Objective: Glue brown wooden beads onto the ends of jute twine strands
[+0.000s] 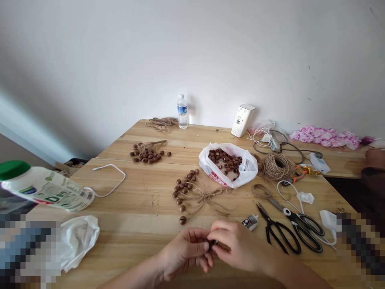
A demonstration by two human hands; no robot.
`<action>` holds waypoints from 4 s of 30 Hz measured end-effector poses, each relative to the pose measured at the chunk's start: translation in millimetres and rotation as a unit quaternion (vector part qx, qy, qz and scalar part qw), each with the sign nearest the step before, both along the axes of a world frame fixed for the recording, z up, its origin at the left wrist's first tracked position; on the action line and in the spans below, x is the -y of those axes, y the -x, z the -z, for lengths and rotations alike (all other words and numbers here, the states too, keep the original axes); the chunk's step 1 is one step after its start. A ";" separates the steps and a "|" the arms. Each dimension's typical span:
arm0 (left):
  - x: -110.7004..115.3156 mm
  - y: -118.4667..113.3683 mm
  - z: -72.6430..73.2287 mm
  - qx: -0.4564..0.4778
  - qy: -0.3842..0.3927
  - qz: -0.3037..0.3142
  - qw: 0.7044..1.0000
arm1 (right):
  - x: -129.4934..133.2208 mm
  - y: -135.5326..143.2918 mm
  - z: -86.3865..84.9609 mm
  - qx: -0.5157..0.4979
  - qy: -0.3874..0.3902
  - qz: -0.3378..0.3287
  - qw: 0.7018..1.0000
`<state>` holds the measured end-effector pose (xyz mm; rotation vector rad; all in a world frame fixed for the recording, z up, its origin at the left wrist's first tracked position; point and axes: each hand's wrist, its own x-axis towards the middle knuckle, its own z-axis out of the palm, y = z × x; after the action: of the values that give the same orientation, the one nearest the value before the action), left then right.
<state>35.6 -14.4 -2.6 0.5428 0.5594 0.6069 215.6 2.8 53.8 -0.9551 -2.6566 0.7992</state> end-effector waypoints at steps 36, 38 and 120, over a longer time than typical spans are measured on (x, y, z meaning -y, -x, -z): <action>-6.7 6.8 0.8 0.074 0.012 -0.146 0.986 | -29.5 -35.6 7.5 0.348 -0.083 0.094 0.929; -6.8 6.5 0.5 0.075 0.013 -0.156 0.985 | -34.4 -43.6 -0.9 0.296 -0.065 0.108 0.947; -7.2 3.7 6.1 0.101 0.010 -0.186 0.977 | -31.8 8.6 -6.5 -0.430 0.350 0.135 0.821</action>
<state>32.0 -7.2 -8.7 0.3531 0.4753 0.9994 207.0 34.6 60.3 -0.7780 -1.4108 1.6815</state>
